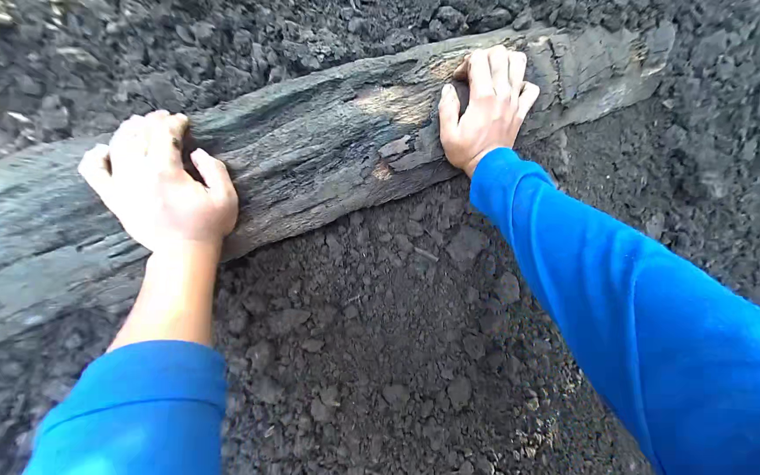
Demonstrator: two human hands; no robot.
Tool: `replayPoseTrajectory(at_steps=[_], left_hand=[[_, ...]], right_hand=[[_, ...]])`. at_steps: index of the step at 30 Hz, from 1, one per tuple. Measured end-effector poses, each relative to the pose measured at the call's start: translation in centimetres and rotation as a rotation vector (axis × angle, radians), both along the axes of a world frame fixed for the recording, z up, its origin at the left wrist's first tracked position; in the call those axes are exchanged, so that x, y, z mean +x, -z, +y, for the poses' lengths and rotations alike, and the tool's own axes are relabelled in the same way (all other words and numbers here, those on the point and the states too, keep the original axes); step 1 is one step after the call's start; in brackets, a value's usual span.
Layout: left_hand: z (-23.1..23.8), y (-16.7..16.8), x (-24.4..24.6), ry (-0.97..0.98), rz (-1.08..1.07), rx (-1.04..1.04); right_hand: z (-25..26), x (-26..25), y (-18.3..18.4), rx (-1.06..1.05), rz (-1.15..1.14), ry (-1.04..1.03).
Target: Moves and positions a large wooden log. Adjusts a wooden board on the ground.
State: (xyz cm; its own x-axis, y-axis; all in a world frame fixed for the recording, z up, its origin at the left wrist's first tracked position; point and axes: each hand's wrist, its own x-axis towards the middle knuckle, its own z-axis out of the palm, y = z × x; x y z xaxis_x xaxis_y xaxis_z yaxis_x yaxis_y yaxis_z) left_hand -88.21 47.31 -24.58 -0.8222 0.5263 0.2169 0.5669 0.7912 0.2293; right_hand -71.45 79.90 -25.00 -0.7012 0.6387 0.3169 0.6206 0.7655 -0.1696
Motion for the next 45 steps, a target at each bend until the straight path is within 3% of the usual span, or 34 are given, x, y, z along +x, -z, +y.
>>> replayPoseTrajectory(at_steps=[6, 28, 36, 45], left_hand=[[2.1, 0.1, -3.7, 0.035, 0.019, -0.012], [4.5, 0.0, -7.9, 0.038, 0.027, -0.033], [7.8, 0.4, -13.7, 0.046, 0.118, 0.004], [9.7, 0.4, -17.0, 0.006, 0.141, -0.019]], right_hand=[[2.1, -2.8, 0.8, 0.075, 0.082, -0.031], [4.6, -6.6, 0.8, 0.085, 0.084, -0.037], [7.2, -11.9, 0.9, 0.1, 0.088, -0.006], [10.1, -16.8, -0.1, 0.026, 0.057, -0.042]])
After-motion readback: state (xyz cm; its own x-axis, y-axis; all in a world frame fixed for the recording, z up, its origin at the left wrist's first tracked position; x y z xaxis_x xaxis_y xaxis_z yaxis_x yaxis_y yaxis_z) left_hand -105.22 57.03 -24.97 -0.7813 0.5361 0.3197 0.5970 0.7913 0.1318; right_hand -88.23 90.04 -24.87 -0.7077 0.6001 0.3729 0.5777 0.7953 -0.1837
